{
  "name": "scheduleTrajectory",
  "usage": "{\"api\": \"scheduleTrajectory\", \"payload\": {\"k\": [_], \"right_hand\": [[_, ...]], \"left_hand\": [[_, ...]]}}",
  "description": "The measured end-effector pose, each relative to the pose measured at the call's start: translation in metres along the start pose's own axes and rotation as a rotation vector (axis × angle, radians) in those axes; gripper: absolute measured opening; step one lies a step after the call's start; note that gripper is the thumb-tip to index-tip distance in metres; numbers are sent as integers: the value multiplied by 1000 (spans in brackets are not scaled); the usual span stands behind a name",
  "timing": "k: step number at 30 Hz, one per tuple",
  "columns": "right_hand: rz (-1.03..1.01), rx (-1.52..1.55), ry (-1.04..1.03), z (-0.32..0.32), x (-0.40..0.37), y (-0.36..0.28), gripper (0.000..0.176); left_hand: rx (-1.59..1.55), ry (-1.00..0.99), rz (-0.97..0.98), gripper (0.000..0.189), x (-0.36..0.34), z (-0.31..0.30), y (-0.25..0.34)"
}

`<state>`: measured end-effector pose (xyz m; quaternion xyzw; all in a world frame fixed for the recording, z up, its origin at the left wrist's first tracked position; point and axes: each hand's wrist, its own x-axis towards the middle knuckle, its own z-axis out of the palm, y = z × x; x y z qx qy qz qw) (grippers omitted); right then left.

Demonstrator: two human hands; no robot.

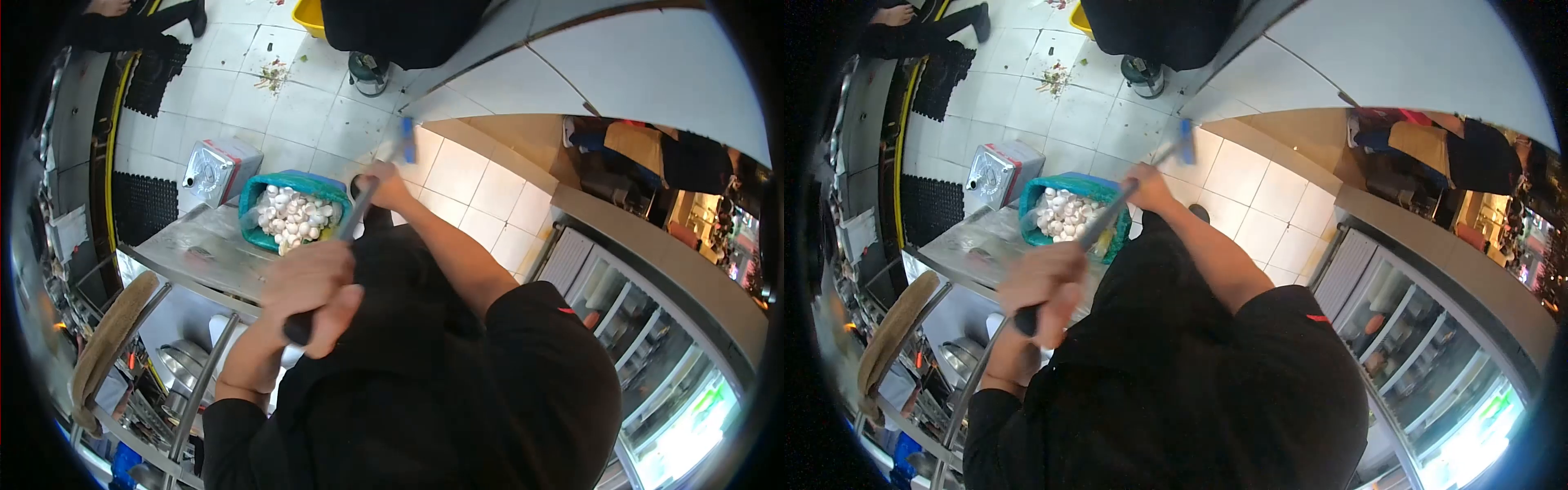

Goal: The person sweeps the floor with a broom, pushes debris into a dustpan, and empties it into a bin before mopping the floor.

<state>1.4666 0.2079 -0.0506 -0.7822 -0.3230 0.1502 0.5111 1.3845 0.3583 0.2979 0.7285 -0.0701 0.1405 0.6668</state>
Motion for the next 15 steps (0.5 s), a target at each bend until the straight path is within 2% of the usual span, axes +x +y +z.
{"api": "scheduleTrajectory", "payload": {"k": [1,2,4,5,9,10,11,12,15], "right_hand": [[-13,-124,-122,12,26,-12,16],[2,-115,-139,16,26,-31,16],[15,164,-172,17,63,-52,17],[30,169,-286,15,62,-49,15],[91,81,-324,-5,17,-54,14],[120,31,-226,-4,6,-52,14],[153,-21,-123,0,0,-49,18],[152,-18,-130,13,4,-46,18],[26,118,112,72,54,-54,20]], "left_hand": [[-1,9,-10,18,2,-8,5],[29,16,-11,20,0,-16,13],[88,-22,18,23,11,-29,30],[26,-39,0,24,14,-37,37],[-152,41,-70,27,7,-50,22],[-145,55,-76,27,6,-53,9],[-151,-61,-13,28,7,-55,-6],[-157,-180,54,29,8,-57,-14],[-123,-185,38,29,22,-94,-7]]}}
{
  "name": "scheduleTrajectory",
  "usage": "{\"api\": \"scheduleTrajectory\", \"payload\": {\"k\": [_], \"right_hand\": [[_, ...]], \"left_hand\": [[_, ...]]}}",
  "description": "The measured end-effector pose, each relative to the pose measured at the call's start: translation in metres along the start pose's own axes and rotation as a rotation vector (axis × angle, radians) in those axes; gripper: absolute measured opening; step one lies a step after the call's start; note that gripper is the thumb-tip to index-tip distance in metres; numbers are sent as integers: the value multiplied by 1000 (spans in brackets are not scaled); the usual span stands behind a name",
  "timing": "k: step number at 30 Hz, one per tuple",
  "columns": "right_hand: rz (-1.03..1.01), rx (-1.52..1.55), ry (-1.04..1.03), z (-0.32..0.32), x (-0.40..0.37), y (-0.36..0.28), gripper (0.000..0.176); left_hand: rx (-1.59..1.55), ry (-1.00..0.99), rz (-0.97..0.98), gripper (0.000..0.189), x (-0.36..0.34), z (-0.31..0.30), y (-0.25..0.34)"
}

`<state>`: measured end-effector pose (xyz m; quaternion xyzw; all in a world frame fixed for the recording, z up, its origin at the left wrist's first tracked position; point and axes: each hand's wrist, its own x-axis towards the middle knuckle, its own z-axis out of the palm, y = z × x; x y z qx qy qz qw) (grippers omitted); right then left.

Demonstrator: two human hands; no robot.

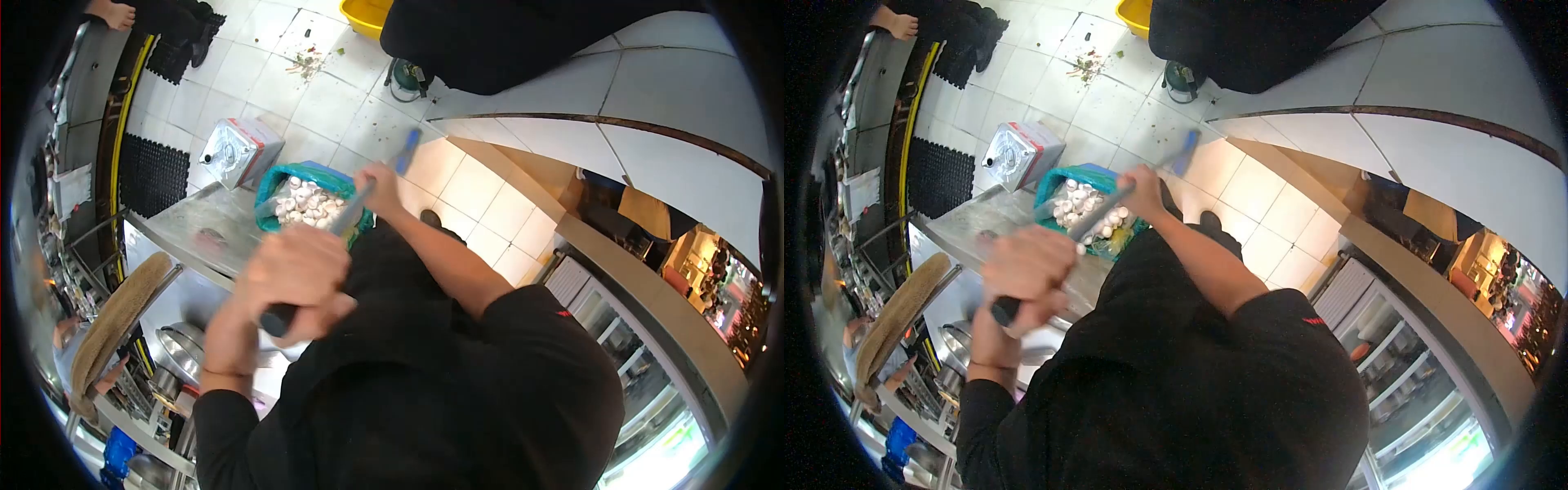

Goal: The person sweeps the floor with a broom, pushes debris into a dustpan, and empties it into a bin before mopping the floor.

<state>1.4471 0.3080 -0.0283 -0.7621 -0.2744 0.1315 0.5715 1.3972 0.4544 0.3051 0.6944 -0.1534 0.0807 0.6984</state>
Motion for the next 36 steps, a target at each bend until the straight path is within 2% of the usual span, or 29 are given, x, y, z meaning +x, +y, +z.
{"api": "scheduleTrajectory", "payload": {"k": [3,5,7,8,9,11,12,14,15,18,19,21,22,23,25,27,29,30,32,33,35,36], "right_hand": [[-24,65,122,42,70,-23,20],[-48,52,104,45,95,-37,20],[-87,46,90,46,102,-49,20],[-38,71,76,38,87,-56,21],[17,99,54,33,73,-60,22],[45,101,10,39,56,-39,22],[81,89,-22,42,56,-32,23],[22,96,22,65,98,-33,22],[-12,101,68,78,118,-34,22],[49,66,-36,105,179,-39,22],[40,65,-29,99,188,-45,22],[38,39,-154,78,187,-57,23],[64,-67,-245,64,184,-62,22],[107,-97,-327,48,182,-65,21],[152,-156,-430,34,179,-47,20],[153,-175,-458,33,168,-14,20],[253,-220,-496,35,170,-8,24],[249,-215,-501,42,180,-11,24],[123,-132,-519,56,197,-20,24],[109,-137,-532,69,209,-21,24],[-7,-65,-406,106,237,-20,24],[67,-66,-407,117,252,-27,23]], "left_hand": [[84,-12,-7,28,22,-38,14],[135,-5,21,28,27,-43,26],[351,98,-77,29,28,-42,43],[154,70,62,50,27,-41,35],[-37,1,97,53,29,-45,32],[175,73,73,51,27,-45,25],[185,81,75,51,30,-54,23],[16,-188,59,29,43,-83,10],[15,-183,56,29,46,-96,6],[142,71,53,36,58,-123,11],[146,66,61,36,66,-124,15],[98,255,60,38,76,-119,27],[31,203,-29,40,80,-129,35],[27,208,-36,40,81,-133,32],[-79,532,-159,43,81,-143,15],[-148,568,-194,45,71,-158,-19],[-240,632,-200,43,55,-166,-43],[-234,636,-200,43,58,-172,-42],[-118,507,-40,41,64,-179,-40],[-111,523,-29,41,69,-188,-34],[-28,421,-14,39,83,-213,-19],[-31,438,-3,39,85,-225,-22]]}}
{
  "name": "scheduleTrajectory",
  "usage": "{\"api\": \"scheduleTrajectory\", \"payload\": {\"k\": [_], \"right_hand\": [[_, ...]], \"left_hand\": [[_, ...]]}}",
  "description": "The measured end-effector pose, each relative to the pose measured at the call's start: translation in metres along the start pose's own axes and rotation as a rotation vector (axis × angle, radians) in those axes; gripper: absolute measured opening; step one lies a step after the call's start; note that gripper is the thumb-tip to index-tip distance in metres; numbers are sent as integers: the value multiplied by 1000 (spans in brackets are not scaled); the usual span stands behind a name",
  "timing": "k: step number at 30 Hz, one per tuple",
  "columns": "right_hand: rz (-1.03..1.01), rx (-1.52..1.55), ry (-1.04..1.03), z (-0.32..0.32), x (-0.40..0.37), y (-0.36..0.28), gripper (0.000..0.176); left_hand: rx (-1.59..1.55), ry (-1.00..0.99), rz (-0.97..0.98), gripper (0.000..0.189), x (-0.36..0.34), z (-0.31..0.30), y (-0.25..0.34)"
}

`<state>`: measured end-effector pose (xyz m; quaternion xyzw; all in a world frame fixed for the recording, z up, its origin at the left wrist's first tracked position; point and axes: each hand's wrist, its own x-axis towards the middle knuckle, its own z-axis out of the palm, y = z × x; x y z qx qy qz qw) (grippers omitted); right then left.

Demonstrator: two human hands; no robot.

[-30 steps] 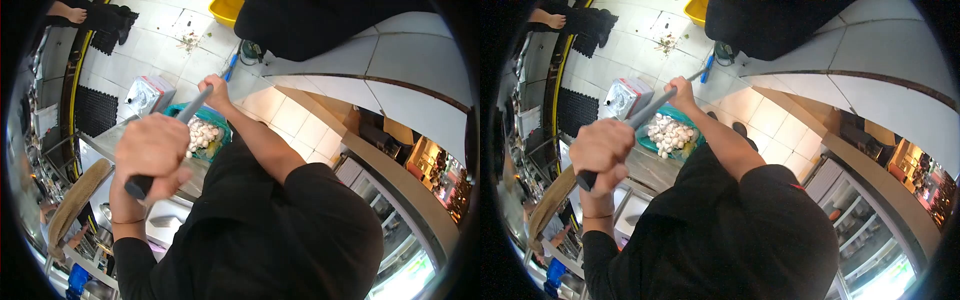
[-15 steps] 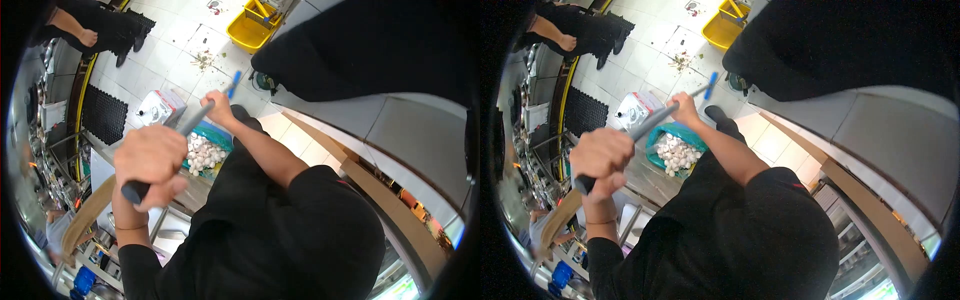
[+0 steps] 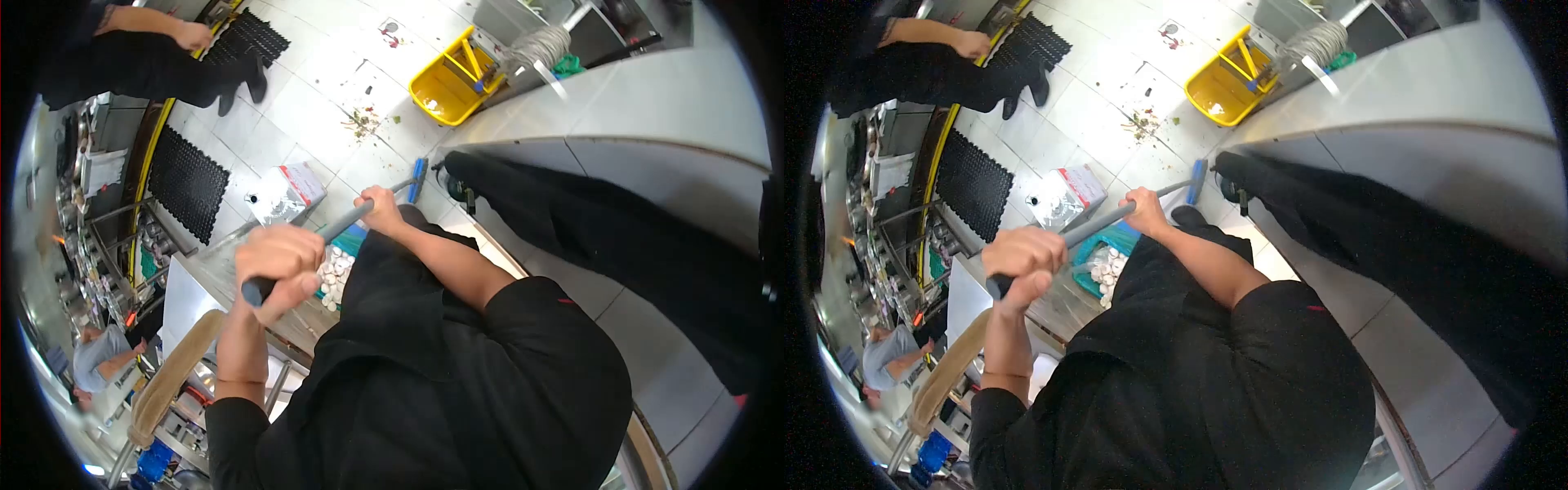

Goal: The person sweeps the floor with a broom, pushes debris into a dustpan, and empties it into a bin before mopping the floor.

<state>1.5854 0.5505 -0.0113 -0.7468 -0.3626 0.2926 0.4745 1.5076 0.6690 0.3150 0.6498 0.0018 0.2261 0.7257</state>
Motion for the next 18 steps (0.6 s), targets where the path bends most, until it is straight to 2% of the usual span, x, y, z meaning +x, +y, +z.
{"api": "scheduleTrajectory", "payload": {"k": [1,3,5,7,9,11,13,14,15,16,18], "right_hand": [[-18,2,-5,3,11,-5,23],[5,-39,-30,8,36,-14,25],[-7,-17,-9,15,58,-18,26],[6,-37,55,19,92,-30,27],[-72,-59,86,20,130,-34,27],[-59,-102,25,14,159,-49,28],[-40,-125,-73,1,194,-74,26],[-34,-86,-78,-6,210,-92,29],[-25,-48,-90,-14,223,-111,32],[60,-73,-97,-22,238,-127,27],[45,-85,-91,-33,269,-141,25]], "left_hand": [[13,6,11,39,6,-10,0],[59,22,-17,50,19,-34,0],[46,16,-3,49,35,-54,0],[54,-100,-20,39,55,-80,5],[65,-151,6,36,79,-109,3],[135,-146,-3,34,103,-138,7],[97,-45,57,34,129,-156,18],[129,-120,91,34,142,-177,25],[72,-93,79,32,156,-187,36],[47,-82,62,30,173,-198,47],[20,-101,60,29,202,-217,58]]}}
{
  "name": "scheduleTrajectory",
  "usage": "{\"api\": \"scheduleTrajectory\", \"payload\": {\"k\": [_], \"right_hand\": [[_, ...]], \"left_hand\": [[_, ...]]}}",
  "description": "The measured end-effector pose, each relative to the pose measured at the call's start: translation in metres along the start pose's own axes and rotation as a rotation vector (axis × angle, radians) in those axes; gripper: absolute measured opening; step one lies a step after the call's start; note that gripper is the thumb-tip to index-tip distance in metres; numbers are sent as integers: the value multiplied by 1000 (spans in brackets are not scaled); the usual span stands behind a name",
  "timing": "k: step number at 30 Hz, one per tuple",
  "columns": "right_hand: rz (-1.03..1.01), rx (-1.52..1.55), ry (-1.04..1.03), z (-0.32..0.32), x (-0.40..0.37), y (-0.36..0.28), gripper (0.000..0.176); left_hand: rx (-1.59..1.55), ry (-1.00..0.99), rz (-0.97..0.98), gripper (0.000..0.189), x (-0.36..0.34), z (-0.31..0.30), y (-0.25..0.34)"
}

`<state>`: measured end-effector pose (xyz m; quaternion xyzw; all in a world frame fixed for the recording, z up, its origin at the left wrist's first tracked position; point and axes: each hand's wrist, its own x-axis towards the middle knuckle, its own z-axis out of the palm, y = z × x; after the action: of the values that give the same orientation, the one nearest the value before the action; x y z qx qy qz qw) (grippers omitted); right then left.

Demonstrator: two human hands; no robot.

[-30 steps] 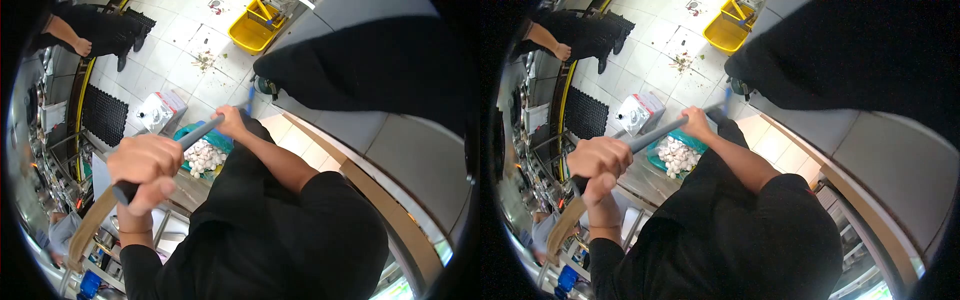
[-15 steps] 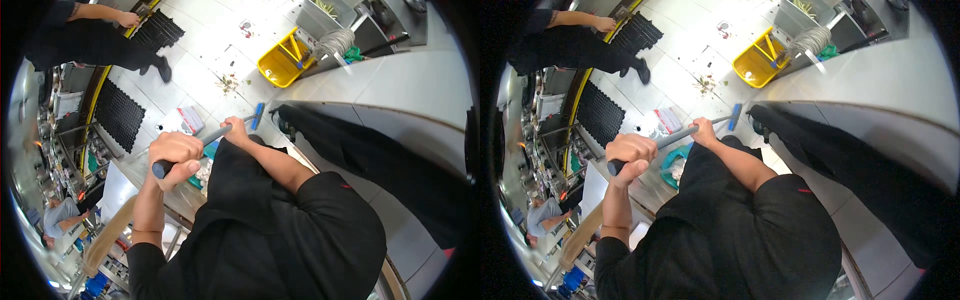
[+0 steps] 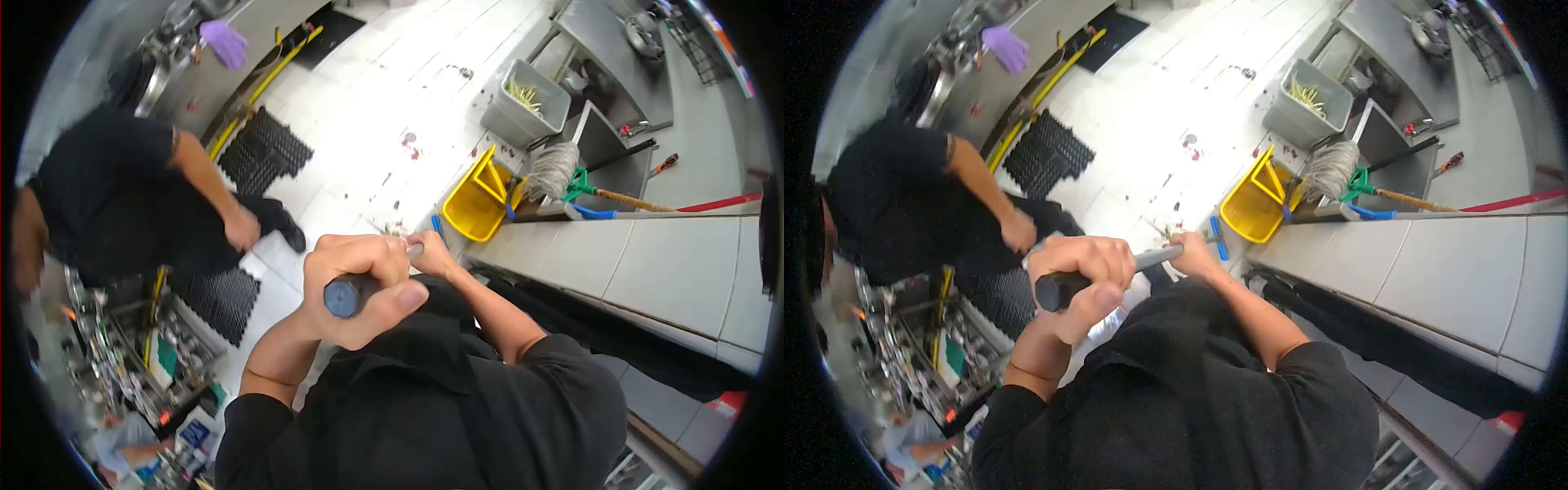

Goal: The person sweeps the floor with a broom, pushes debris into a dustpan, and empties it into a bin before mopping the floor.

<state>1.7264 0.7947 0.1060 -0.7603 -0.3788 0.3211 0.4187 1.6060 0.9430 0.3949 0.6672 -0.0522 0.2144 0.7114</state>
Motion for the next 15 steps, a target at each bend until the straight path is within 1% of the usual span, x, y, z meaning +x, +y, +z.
{"api": "scheduleTrajectory", "payload": {"k": [1,2,3,5,6,7,8,9,10,11,12,13,14,15], "right_hand": [[-10,0,-7,-10,16,-6,23],[5,-5,-25,-20,28,-5,13],[2,-9,20,-27,41,-3,13],[113,-27,18,-33,70,17,15],[29,-137,65,-11,93,85,19],[35,-139,103,-6,111,112,19],[62,3,115,0,126,130,21],[84,148,131,3,135,139,24],[102,115,152,5,138,141,30],[108,67,173,10,146,144,29],[142,50,116,-6,150,112,29],[177,33,55,-29,154,73,28],[201,48,109,-36,169,76,28],[220,-27,41,-42,188,81,27]], "left_hand": [[-22,21,-23,27,15,-9,-2],[-44,34,-45,25,30,-17,-8],[-32,7,-6,23,44,-25,-22],[17,-17,-71,23,71,-34,-52],[69,-63,-86,23,86,-40,-78],[123,-104,-102,22,100,-43,-105],[127,-125,-213,22,111,-45,-126],[122,-163,-206,22,122,-52,-128],[139,-185,-159,21,136,-60,-128],[152,-224,-121,21,154,-68,-129],[136,-312,-54,19,173,-80,-128],[116,-376,-61,19,193,-86,-131],[106,-436,-60,18,215,-94,-136],[102,-493,-58,17,237,-103,-144]]}}
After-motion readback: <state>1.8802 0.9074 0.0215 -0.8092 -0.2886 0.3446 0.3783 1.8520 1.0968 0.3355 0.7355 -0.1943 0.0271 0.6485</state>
